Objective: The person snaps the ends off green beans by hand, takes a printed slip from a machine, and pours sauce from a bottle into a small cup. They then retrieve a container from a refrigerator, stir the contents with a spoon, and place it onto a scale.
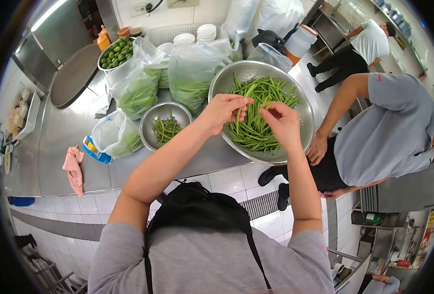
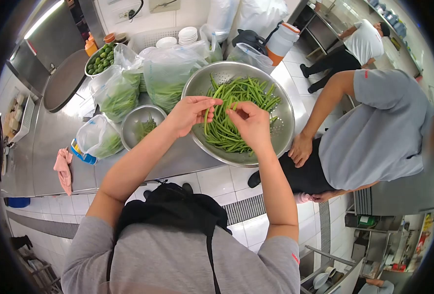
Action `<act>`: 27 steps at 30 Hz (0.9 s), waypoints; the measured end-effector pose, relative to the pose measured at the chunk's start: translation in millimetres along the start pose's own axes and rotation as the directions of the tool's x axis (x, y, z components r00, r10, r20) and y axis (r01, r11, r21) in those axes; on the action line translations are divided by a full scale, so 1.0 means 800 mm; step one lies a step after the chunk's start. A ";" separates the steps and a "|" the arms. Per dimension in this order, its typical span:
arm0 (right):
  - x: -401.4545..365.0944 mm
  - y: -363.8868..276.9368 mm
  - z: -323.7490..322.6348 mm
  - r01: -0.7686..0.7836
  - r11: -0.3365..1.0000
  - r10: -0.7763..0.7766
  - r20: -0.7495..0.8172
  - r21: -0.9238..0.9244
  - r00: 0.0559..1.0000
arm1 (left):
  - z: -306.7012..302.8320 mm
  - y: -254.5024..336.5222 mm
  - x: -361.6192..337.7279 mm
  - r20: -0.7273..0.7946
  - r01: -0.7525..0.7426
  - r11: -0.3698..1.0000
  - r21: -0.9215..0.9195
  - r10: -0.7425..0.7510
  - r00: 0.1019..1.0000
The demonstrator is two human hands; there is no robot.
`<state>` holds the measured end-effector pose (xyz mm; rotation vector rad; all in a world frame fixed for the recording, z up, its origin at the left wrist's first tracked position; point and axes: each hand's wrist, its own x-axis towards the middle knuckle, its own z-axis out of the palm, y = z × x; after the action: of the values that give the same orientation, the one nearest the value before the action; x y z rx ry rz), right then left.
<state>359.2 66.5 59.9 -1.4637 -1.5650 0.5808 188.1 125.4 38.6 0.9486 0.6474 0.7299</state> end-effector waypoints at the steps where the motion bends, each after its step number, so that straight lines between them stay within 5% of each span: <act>1: -0.001 -0.005 0.001 0.000 1.000 0.000 0.008 0.005 1.000 | -0.002 0.003 -0.004 0.007 0.012 1.000 -0.027 -0.012 1.000; 2: -0.003 -0.011 0.001 0.427 0.864 -0.435 0.030 -0.267 0.900 | 0.000 0.008 -0.007 -0.033 0.035 0.999 -0.037 -0.037 0.999; 3: -0.003 -0.016 0.001 0.726 0.490 -0.763 0.165 -0.482 0.625 | -0.003 0.009 -0.007 -0.039 0.036 0.999 -0.038 -0.037 0.999; 4: -0.004 -0.019 0.002 0.822 0.349 -0.811 0.295 -0.450 0.506 | -0.008 0.010 -0.005 -0.020 0.083 0.995 -0.064 -0.084 0.996; 8: -0.009 -0.025 0.015 0.870 0.160 -0.857 0.372 -0.466 0.357 | -0.001 0.008 -0.009 -0.026 0.095 0.987 -0.127 -0.099 0.995; 15: -0.001 -0.030 0.017 0.869 0.251 -0.828 0.371 -0.426 0.421 | 0.037 0.012 -0.014 -0.024 0.084 0.950 -0.301 -0.096 0.995; 17: 0.009 -0.033 0.013 0.773 0.510 -0.804 0.109 -0.378 0.584 | 0.029 0.015 -0.003 -0.061 0.032 0.976 -0.216 -0.046 0.997; 18: 0.012 -0.048 0.001 0.648 0.693 -0.673 0.038 -0.317 0.739 | 0.030 0.029 -0.007 -0.132 -0.244 0.966 -0.085 0.232 0.964; 19: 0.014 -0.054 -0.005 0.644 0.695 -0.670 0.035 -0.320 0.741 | 0.030 0.035 -0.010 -0.161 -0.492 0.868 0.062 0.495 0.854; 20: 0.018 -0.057 -0.009 0.334 0.932 -0.342 0.038 0.141 0.939 | 0.029 0.034 -0.012 -0.156 -0.487 0.871 0.063 0.490 0.858; 21: 0.020 -0.058 -0.012 -0.109 0.835 -0.003 0.203 0.539 0.979 | 0.028 0.032 -0.013 0.010 -0.573 0.800 0.178 0.581 0.814; 22: 0.020 -0.059 -0.006 -0.157 0.794 0.024 0.228 0.587 0.973 | 0.027 0.029 -0.014 0.185 -0.659 0.704 0.266 0.634 0.751; 23: 0.020 -0.061 -0.003 -0.161 0.794 0.034 0.222 0.586 0.975 | 0.024 0.026 -0.014 0.190 -0.655 0.709 0.261 0.627 0.755; 25: 0.022 -0.063 0.002 0.007 0.945 -0.080 0.209 0.328 0.975 | 0.014 0.020 -0.012 0.384 -0.362 0.840 0.404 0.203 0.901; 26: 0.022 -0.060 0.005 0.216 0.974 -0.223 0.118 0.066 0.968 | 0.012 0.015 -0.016 0.275 -0.204 0.904 0.375 0.102 0.956; 27: 0.026 -0.050 0.004 0.215 0.974 -0.221 0.118 0.065 0.968 | 0.009 0.014 -0.018 0.276 -0.203 0.905 0.374 0.101 0.956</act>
<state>336.9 79.4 96.8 -1.2155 -1.7678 0.5871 182.1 114.5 54.0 1.4596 0.5082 0.6106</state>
